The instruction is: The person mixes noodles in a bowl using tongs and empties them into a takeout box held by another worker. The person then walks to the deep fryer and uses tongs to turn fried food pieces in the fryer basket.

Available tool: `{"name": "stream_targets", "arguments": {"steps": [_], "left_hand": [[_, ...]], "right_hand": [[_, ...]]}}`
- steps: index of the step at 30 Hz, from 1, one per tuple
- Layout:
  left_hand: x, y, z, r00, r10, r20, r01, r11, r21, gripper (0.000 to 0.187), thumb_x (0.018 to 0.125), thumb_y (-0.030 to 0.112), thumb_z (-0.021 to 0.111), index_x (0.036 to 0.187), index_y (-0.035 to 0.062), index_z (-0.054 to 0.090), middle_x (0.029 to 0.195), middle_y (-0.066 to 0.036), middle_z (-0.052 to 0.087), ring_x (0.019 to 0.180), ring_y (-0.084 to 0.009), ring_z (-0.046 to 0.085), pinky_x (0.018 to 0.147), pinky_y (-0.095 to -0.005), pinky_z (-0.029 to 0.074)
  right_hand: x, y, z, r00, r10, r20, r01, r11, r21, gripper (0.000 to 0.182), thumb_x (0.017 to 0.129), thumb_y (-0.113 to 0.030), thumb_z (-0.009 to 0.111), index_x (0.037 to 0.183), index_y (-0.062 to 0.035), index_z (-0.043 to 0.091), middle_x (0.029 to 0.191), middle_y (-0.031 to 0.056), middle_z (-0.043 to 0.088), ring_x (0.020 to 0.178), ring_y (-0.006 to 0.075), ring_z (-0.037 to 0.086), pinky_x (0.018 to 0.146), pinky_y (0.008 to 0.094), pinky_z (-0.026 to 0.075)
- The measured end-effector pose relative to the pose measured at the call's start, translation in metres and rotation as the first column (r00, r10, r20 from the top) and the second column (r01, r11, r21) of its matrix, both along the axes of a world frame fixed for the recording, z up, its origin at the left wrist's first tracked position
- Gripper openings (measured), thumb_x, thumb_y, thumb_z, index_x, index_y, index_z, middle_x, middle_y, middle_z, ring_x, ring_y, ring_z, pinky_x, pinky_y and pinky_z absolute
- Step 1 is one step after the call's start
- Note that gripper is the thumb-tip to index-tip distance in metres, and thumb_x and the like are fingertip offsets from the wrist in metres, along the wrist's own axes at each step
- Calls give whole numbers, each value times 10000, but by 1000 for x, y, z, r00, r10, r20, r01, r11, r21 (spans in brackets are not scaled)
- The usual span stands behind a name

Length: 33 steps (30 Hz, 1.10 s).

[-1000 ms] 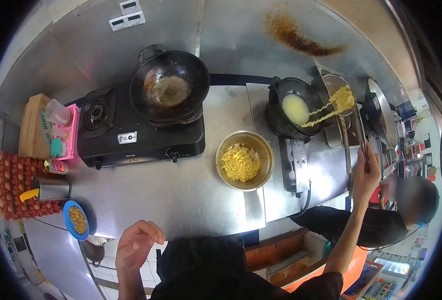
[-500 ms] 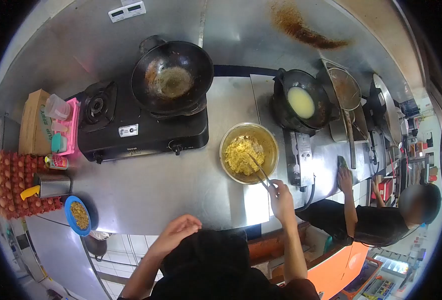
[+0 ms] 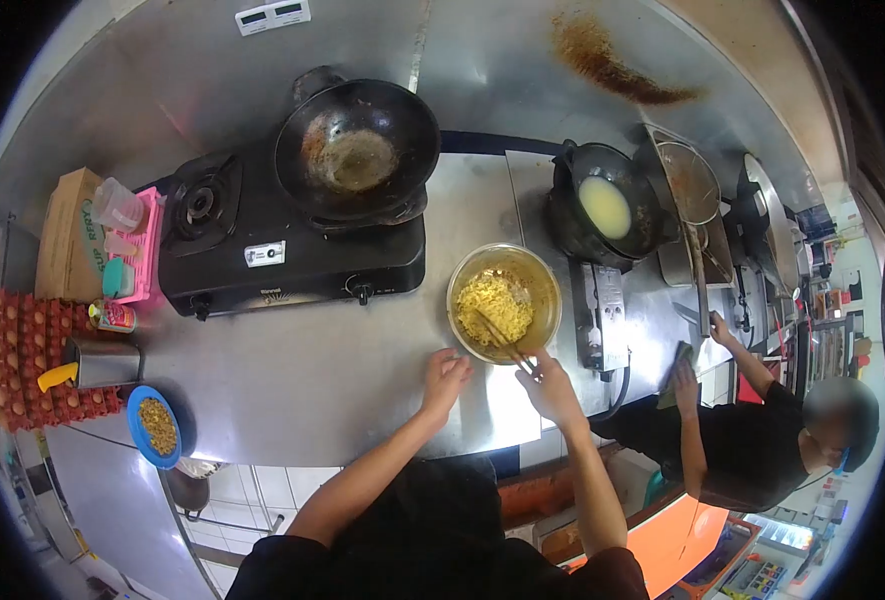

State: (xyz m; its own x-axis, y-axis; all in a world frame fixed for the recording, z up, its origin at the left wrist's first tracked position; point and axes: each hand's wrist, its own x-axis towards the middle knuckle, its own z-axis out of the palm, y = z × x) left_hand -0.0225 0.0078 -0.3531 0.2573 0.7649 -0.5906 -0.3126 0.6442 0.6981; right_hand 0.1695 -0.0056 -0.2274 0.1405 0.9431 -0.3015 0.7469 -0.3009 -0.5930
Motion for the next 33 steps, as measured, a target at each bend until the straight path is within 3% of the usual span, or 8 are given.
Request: {"name": "stream_targets", "arguments": {"steps": [5,9,11,16,18,22,30,33], "left_hand": [[33,25,-6,970,213,-115,-206,976,73,600,971,126,645,1453,81,290,1074,-116,563,980,-207,629,822,-360,609],[29,25,-3,987,116,-113,-94,978,184,751,965,45,624,1560,167,182,1020,-92,491,944,-208,633,806,-377,641],[23,33,3,995,72,-64,-62,988,140,850,973,27,600,1601,269,80,1005,-76,448,897,-205,651,816,-397,645],[5,42,17,999,47,13,-49,994,100,838,983,47,596,1602,271,77,1027,-65,444,899,-220,663,862,-427,632],[1,41,20,997,38,69,-42,997,66,831,990,71,598,1602,270,71,1055,-65,452,934,-235,662,897,-463,617],[-2,41,19,999,-21,25,18,995,99,831,993,55,583,1603,267,60,1035,-69,464,931,-260,687,885,-459,624],[-17,40,11,999,-42,20,41,997,70,819,993,2,546,1603,273,72,1015,-91,480,888,-255,700,851,-415,645],[-14,42,11,994,-60,93,55,997,59,806,1000,13,541,1603,287,81,1017,-78,488,888,-254,699,864,-428,637]], "right_hand": [[3,5,39,978,-163,130,145,979,141,208,957,-176,601,1113,-91,711,883,199,716,833,367,703,725,466,535],[32,25,-16,950,-135,281,121,990,65,232,947,-164,623,1133,-57,711,882,230,707,815,382,709,711,446,550],[27,36,-33,999,-32,-11,34,954,299,240,938,-144,636,1151,-58,706,834,241,692,775,397,696,677,457,541],[8,3,8,983,155,102,-169,975,145,299,936,-149,641,1229,-97,670,788,235,668,713,399,683,643,459,547],[8,-13,5,915,250,317,-258,966,-19,329,950,-159,611,1275,-106,620,788,211,657,681,409,672,616,475,554],[18,1,-11,891,104,442,-126,992,21,306,975,-189,572,1277,-156,600,793,205,648,672,419,665,585,508,552],[48,6,13,939,-106,326,47,982,183,302,932,-94,593,1229,-71,646,852,262,672,814,445,676,685,484,540],[63,16,-28,982,-95,165,70,986,150,285,941,-128,624,1209,-46,675,890,258,696,774,332,709,698,408,543]]}}
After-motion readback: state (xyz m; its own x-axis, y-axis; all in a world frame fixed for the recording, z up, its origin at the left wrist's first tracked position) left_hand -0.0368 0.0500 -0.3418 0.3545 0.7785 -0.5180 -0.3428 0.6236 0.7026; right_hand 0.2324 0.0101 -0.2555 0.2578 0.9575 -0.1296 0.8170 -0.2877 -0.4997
